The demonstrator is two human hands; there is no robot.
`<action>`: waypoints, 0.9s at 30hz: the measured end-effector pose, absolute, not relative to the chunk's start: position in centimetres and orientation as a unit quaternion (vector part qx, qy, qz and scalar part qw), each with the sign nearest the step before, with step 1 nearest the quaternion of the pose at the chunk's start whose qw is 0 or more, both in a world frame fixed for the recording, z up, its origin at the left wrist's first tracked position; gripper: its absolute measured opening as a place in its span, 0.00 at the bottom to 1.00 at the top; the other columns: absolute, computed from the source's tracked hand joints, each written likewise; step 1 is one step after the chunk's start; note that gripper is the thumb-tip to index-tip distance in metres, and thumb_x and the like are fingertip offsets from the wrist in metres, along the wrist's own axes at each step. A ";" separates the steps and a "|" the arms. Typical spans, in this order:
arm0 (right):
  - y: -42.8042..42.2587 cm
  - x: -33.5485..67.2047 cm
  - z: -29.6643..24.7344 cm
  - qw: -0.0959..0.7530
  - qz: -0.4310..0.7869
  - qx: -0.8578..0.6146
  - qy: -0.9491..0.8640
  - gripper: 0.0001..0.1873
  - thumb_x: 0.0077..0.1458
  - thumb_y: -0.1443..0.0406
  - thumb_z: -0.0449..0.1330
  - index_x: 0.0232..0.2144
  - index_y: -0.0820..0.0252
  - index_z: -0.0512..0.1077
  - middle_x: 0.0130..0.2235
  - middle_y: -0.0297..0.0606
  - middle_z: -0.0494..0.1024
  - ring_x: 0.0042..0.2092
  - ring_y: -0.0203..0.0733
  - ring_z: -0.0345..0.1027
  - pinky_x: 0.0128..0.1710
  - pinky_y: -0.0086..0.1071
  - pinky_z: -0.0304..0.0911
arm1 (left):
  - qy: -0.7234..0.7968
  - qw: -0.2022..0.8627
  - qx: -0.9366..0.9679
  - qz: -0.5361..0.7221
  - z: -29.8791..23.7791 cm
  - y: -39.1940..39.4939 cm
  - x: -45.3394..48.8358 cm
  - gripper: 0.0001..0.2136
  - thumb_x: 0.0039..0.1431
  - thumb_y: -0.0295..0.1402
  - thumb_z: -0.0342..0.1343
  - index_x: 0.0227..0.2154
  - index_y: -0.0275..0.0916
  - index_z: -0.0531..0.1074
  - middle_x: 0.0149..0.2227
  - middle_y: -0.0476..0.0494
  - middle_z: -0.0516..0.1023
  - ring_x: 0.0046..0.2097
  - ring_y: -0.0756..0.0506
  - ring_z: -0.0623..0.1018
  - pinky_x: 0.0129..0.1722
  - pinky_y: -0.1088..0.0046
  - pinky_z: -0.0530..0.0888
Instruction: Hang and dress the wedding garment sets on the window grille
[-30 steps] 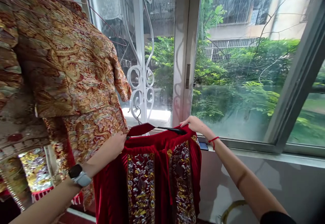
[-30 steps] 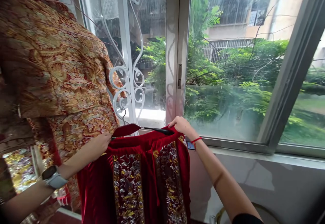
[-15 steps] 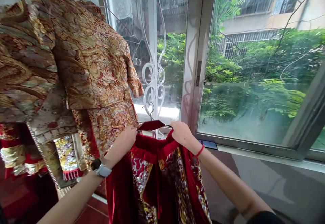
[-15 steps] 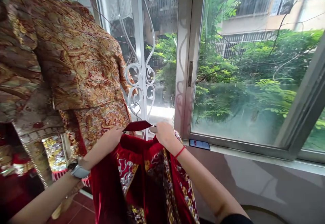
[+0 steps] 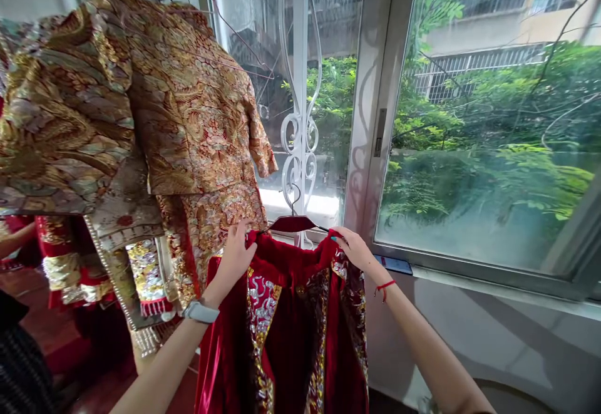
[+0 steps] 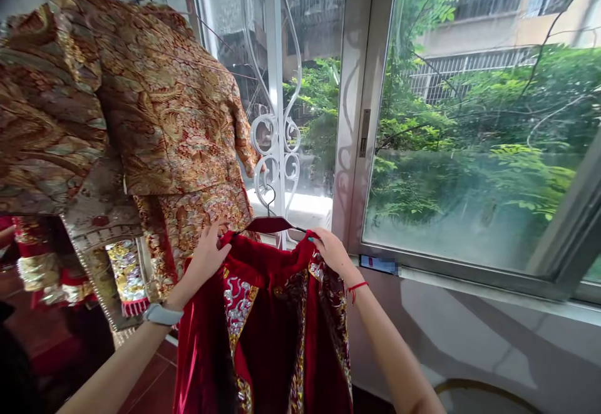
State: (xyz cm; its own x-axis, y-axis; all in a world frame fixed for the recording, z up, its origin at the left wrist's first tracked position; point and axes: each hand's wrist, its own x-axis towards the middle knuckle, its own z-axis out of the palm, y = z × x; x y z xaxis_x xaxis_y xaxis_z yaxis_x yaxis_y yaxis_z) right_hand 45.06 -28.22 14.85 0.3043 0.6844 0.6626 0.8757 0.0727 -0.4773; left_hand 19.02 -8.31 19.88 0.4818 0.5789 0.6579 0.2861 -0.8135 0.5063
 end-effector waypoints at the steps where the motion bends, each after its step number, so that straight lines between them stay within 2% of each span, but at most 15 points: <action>1: -28.2 45.0 14.8 0.446 -0.107 -0.673 -0.581 0.16 0.62 0.66 0.49 0.48 0.54 0.72 0.49 0.40 0.78 0.50 0.46 0.71 0.52 0.40 0.64 | 0.270 0.185 0.827 0.457 20.1 -8.6 19.1 0.21 0.47 0.24 0.49 0.47 0.38 0.67 0.38 0.43 0.72 0.39 0.41 0.76 0.45 0.60 0.73; 3: -28.2 44.7 14.6 0.442 -0.111 -0.673 -0.583 0.17 0.63 0.66 0.48 0.49 0.54 0.73 0.50 0.40 0.78 0.50 0.46 0.71 0.52 0.39 0.65 | 0.277 0.207 0.812 0.470 20.9 -9.5 19.8 0.17 0.49 0.24 0.47 0.43 0.39 0.68 0.30 0.49 0.70 0.29 0.45 0.74 0.36 0.65 0.74; 5: -28.3 44.3 14.4 0.439 -0.117 -0.675 -0.581 0.17 0.64 0.65 0.48 0.49 0.53 0.72 0.51 0.40 0.78 0.51 0.46 0.71 0.52 0.39 0.65 | 0.272 0.215 0.807 0.478 21.9 -11.0 21.2 0.15 0.50 0.23 0.45 0.40 0.40 0.68 0.26 0.53 0.67 0.24 0.47 0.71 0.31 0.69 0.71; 8: -28.5 43.6 14.1 0.440 -0.117 -0.680 -0.574 0.17 0.65 0.64 0.47 0.51 0.53 0.72 0.51 0.41 0.78 0.52 0.46 0.71 0.52 0.39 0.65 | 0.248 0.220 0.799 0.502 22.8 -14.0 23.9 0.13 0.50 0.22 0.44 0.36 0.42 0.67 0.26 0.52 0.69 0.29 0.46 0.73 0.33 0.70 0.69; 11: -28.4 43.1 13.9 0.445 -0.101 -0.676 -0.578 0.18 0.65 0.65 0.47 0.51 0.53 0.71 0.50 0.41 0.78 0.51 0.46 0.72 0.51 0.39 0.66 | 0.212 0.228 0.781 0.541 21.6 -15.9 25.4 0.10 0.52 0.23 0.43 0.32 0.43 0.65 0.31 0.48 0.72 0.36 0.45 0.75 0.39 0.69 0.69; 16: -28.1 43.7 14.4 0.438 -0.102 -0.685 -0.574 0.18 0.65 0.65 0.47 0.52 0.55 0.70 0.53 0.44 0.76 0.53 0.48 0.70 0.54 0.43 0.64 | 0.216 0.236 0.772 0.549 17.1 -12.9 22.2 0.05 0.50 0.26 0.45 0.28 0.43 0.63 0.31 0.47 0.71 0.36 0.43 0.72 0.41 0.65 0.69; 20: -28.0 44.5 14.9 0.456 -0.086 -0.684 -0.563 0.18 0.66 0.61 0.46 0.51 0.54 0.71 0.52 0.42 0.77 0.53 0.48 0.70 0.56 0.43 0.63 | 0.202 0.268 0.790 0.514 15.4 -10.0 19.4 0.05 0.51 0.30 0.49 0.33 0.42 0.66 0.31 0.48 0.68 0.35 0.44 0.71 0.38 0.66 0.70; 24: -28.5 44.4 14.3 0.476 -0.065 -0.666 -0.571 0.20 0.66 0.58 0.47 0.56 0.53 0.67 0.57 0.41 0.73 0.58 0.46 0.65 0.60 0.42 0.59 | 0.192 0.335 0.782 0.489 14.1 -10.0 18.8 0.13 0.55 0.35 0.50 0.44 0.41 0.64 0.32 0.51 0.62 0.29 0.48 0.68 0.31 0.70 0.70; 27: -29.8 44.2 13.4 0.450 -0.086 -0.685 -0.566 0.23 0.64 0.57 0.51 0.60 0.50 0.62 0.60 0.40 0.69 0.61 0.47 0.60 0.62 0.45 0.56 | 0.232 0.281 0.761 0.537 12.7 -10.0 17.9 0.19 0.53 0.36 0.54 0.48 0.41 0.62 0.36 0.50 0.63 0.32 0.47 0.68 0.36 0.68 0.70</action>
